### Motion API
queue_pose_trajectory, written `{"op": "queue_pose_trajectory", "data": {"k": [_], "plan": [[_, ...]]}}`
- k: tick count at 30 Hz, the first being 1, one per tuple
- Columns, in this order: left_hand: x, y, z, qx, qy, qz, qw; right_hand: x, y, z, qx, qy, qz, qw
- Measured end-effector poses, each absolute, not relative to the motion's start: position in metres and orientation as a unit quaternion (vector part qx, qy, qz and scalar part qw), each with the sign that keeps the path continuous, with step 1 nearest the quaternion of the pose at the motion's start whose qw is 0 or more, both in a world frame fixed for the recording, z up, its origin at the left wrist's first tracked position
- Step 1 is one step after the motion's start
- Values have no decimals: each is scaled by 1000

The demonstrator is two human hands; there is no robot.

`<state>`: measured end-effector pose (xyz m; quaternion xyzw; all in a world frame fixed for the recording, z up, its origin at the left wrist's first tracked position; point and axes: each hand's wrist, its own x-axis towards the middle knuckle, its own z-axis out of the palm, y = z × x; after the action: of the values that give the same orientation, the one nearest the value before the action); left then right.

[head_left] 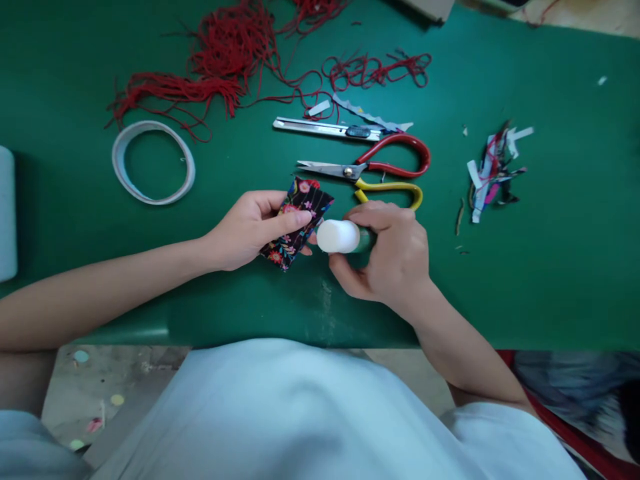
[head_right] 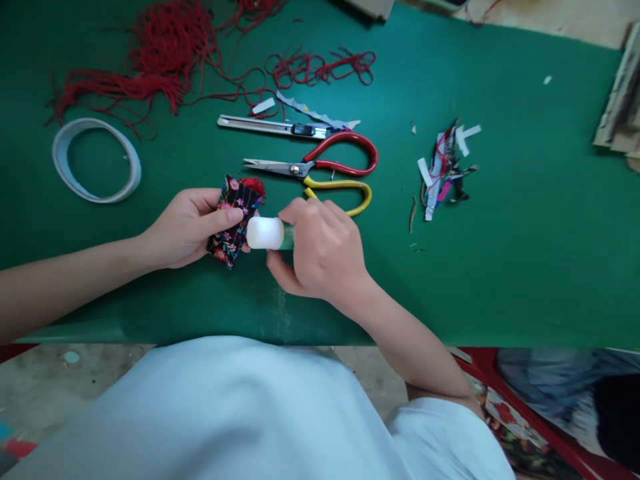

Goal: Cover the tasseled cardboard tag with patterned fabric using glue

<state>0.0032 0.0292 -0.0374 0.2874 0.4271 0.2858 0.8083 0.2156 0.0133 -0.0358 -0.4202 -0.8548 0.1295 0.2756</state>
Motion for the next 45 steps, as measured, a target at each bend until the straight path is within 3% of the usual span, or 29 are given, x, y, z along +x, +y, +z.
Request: {"op": "queue_pose_trajectory", "data": {"k": [5,9,18,30,41,45], "plan": [[3,29,-39,306,442,292,791,218,20,-38,-390,-879,56,268],[3,27,-39,331,451,316,766,219,21,-35,-434,-871,88,213],[-3,29,-43,393,437,295,753,219,23,-31,-446,-871,64,197],[6,33,-34,307,445,338,771,215,30,-35,-364,-866,-129,316],[5,34,-35,298,433,340,780,215,28,-38,-366,-879,-126,277],[2,36,-36,302,437,326,782,219,29,-41,-386,-886,-120,228]]}}
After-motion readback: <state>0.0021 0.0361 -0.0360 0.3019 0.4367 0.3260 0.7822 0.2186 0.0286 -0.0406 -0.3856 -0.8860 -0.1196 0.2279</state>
